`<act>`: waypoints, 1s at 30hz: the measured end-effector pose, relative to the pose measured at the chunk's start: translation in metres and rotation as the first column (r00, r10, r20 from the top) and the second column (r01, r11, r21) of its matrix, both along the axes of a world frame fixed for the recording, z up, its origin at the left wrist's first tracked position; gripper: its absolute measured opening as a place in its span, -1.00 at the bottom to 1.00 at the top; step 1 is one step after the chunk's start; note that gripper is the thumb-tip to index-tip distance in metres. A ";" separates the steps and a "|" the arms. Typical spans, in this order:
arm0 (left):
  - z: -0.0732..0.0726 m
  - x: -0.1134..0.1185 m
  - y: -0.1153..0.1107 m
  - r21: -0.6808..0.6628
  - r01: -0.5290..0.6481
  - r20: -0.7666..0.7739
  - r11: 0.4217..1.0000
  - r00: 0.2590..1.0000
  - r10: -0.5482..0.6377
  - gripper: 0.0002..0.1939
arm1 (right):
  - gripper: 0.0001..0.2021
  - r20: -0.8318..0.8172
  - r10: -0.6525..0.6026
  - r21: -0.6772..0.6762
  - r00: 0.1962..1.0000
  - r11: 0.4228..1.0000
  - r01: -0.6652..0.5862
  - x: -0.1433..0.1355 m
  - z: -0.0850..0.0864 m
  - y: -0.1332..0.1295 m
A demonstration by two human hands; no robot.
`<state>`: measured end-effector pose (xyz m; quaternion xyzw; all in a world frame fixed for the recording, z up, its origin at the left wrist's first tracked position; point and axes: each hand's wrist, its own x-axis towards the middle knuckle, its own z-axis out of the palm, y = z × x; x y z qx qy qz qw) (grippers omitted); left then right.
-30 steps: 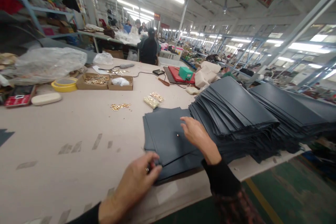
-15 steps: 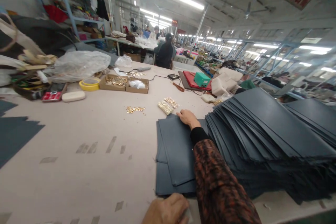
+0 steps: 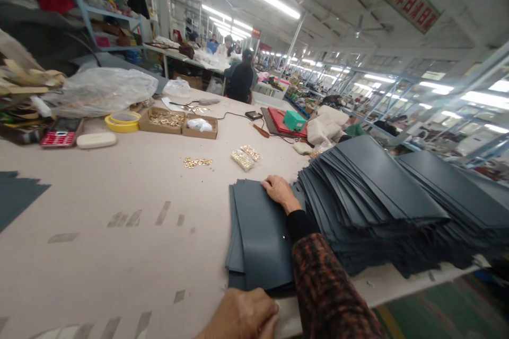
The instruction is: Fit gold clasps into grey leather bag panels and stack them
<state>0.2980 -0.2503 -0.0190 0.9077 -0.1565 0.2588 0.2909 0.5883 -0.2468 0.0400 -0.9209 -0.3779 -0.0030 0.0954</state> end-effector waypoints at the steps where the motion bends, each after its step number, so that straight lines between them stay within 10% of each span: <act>1: 0.006 -0.005 0.003 -0.070 0.034 -0.024 0.997 0.999 -0.035 -0.84 | -0.71 0.001 -0.016 0.026 1.000 1.000 0.016 -0.001 0.003 -0.007; 5: 0.031 -0.015 0.038 -0.334 -0.192 -0.177 0.923 0.974 0.139 -0.80 | -0.66 0.012 -0.114 0.131 0.993 0.985 0.111 -0.008 0.013 -0.052; 10: 0.036 0.019 0.099 -0.348 -0.655 -0.556 0.671 0.720 0.415 -0.48 | -0.60 -0.006 -0.233 0.195 0.972 0.953 0.230 -0.045 0.000 -0.115; 18: 0.039 0.081 0.099 -0.339 -0.598 -0.555 0.727 0.750 0.358 -0.56 | -0.46 -0.137 -0.312 0.350 0.940 0.873 0.341 -0.074 -0.029 -0.134; 30: 0.038 0.066 0.098 -0.247 -0.674 -0.583 0.696 0.677 0.449 -0.51 | -0.37 -0.346 -0.259 0.436 0.902 0.807 0.399 -0.035 -0.035 -0.102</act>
